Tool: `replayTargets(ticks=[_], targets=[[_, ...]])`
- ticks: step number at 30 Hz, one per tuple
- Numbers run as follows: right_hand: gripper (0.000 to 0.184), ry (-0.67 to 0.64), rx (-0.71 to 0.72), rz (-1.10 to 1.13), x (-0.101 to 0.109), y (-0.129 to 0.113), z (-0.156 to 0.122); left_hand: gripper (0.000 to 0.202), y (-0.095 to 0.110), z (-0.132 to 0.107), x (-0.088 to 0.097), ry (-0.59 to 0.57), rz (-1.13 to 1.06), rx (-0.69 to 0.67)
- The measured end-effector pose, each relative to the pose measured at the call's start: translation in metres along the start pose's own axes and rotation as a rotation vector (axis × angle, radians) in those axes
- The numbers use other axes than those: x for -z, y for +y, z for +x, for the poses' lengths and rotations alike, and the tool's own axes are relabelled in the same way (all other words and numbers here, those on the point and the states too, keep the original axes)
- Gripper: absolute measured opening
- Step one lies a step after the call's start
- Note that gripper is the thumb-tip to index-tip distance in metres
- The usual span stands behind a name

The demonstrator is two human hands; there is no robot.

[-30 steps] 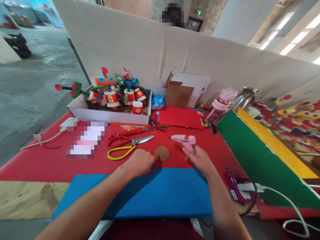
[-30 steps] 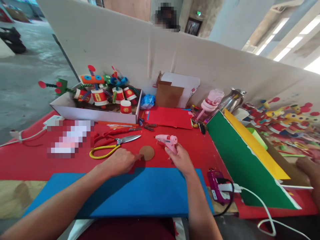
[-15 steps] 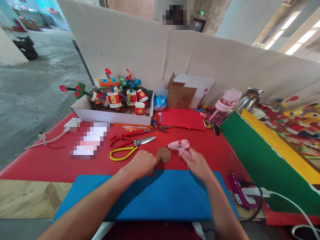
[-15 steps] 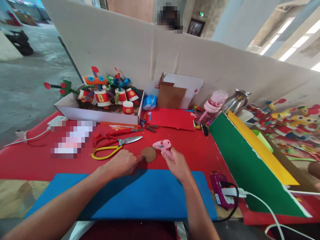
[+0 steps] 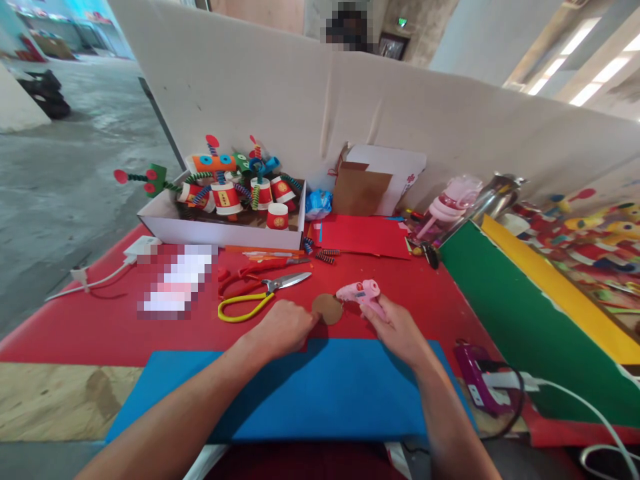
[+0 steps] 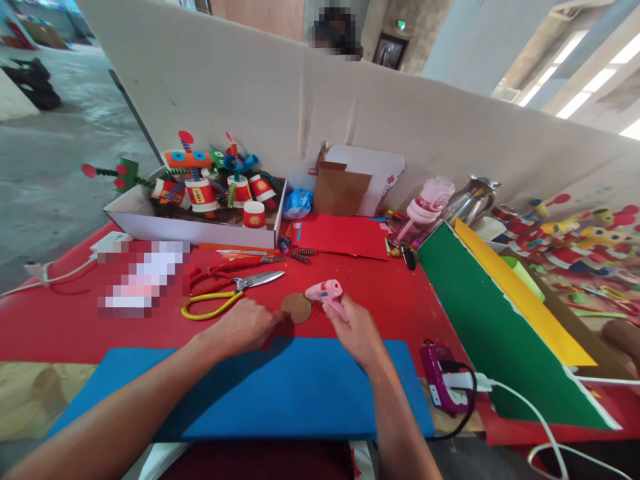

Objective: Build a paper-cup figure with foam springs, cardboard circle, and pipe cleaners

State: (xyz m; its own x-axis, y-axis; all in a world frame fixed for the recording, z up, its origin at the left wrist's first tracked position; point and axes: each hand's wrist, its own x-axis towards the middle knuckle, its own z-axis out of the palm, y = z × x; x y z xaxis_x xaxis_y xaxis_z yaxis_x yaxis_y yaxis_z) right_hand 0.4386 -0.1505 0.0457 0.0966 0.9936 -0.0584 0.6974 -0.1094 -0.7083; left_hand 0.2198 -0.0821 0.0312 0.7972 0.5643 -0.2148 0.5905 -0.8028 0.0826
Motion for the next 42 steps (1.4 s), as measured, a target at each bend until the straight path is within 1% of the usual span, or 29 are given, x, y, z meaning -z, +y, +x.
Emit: replayTargets(ticks=[6, 11, 16, 20, 28, 34, 42], targets=[[0.036, 0.007, -0.009, -0.019, -0.001, 0.002, 0.000, 0.028, 0.000, 0.000, -0.002, 0.020, -0.007, -0.007], [0.037, 0.008, -0.007, -0.038, 0.001, 0.000, -0.001, 0.025, 0.000, -0.001, 0.002, 0.000, -0.001, -0.002], [0.037, -0.012, -0.012, -0.071, 0.002, -0.001, -0.001, 0.026, 0.001, -0.001, 0.003, -0.011, -0.014, -0.002], [0.037, -0.018, -0.019, -0.104, 0.003, -0.002, 0.000, 0.024, 0.001, 0.000, 0.001, 0.006, -0.033, 0.001], [0.034, -0.013, -0.009, -0.137, 0.005, -0.003, 0.000, 0.026, 0.000, 0.000, -0.001, 0.033, 0.022, -0.024], [0.034, -0.025, 0.005, -0.071, 0.006, -0.001, 0.001, 0.029, 0.000, 0.000, 0.000, 0.008, 0.001, -0.022], [0.035, -0.047, -0.015, -0.094, 0.010, -0.006, 0.001, 0.029, 0.001, 0.000, 0.001, -0.029, 0.017, -0.021]])
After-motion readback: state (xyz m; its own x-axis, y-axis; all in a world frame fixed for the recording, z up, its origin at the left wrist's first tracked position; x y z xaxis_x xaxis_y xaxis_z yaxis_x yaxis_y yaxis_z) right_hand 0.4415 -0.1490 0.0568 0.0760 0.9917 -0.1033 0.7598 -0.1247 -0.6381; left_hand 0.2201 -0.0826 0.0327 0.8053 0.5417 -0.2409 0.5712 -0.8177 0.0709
